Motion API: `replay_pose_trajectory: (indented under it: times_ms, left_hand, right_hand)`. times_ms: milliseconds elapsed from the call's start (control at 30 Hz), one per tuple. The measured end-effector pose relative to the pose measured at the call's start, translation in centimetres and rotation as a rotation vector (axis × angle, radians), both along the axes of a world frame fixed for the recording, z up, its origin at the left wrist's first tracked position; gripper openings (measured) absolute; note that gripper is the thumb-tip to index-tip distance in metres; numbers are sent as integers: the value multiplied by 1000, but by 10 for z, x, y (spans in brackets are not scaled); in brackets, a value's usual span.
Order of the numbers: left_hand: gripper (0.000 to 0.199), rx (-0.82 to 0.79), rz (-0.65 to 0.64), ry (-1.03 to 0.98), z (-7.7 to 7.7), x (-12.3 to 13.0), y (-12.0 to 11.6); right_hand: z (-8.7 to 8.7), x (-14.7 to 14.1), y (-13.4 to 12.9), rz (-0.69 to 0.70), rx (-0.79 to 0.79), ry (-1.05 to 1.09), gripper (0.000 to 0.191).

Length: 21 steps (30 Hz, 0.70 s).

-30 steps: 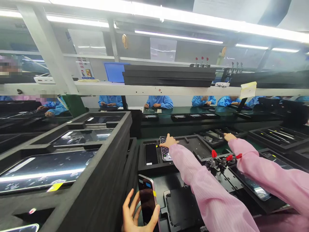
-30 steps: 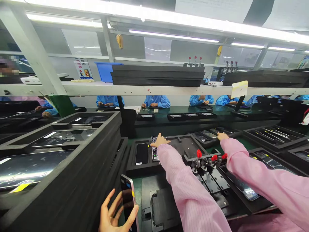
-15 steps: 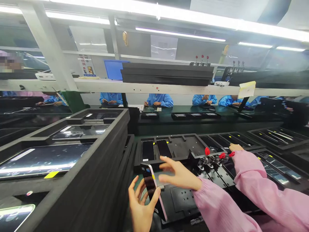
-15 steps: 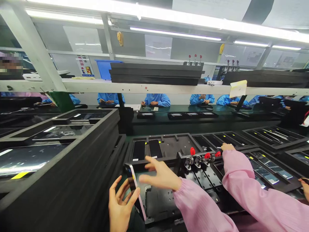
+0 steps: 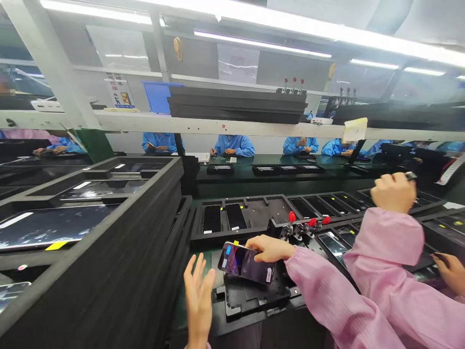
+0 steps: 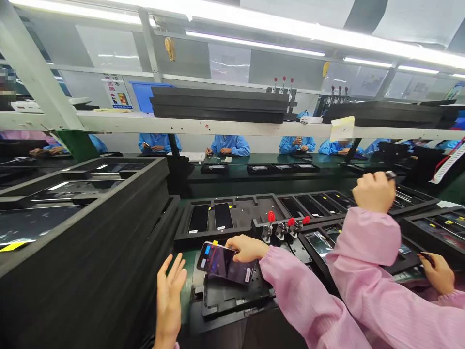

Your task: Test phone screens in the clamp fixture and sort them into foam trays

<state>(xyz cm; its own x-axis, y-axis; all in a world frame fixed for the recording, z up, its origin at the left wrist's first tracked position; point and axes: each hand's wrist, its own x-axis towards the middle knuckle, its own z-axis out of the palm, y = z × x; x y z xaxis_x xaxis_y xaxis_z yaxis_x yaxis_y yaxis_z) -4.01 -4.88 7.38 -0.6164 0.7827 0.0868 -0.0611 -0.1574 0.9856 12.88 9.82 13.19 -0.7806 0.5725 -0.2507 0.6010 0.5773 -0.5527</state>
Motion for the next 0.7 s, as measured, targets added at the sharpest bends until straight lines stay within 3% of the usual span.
replay_pose_trajectory:
  times_ms: [67,167,333,433,533,700]
  left_hand:
    - [61,-4,-108,157,-9,-16,-6]
    - [84,-72,-354,459,-20,-32,-10]
    - [100,-134,-592,723,-34,-33,-2]
    - [105,-146,-669,776,-42,-30,5]
    - [103,-146,-686,806,-49,-29,9]
    - [84,-82,-657,800,-51,-30,7]
  right_hand:
    - [-7,0,7,52,-9,-74,40]
    - [-20,-3,16,121,-26,-150,46]
    - [-40,-2,23,135,-10,-196,46]
    - [-48,0,16,86,35,-197,42]
    - [-51,1,1,-47,170,-173,48]
    - [-51,5,-23,-222,370,-68,65]
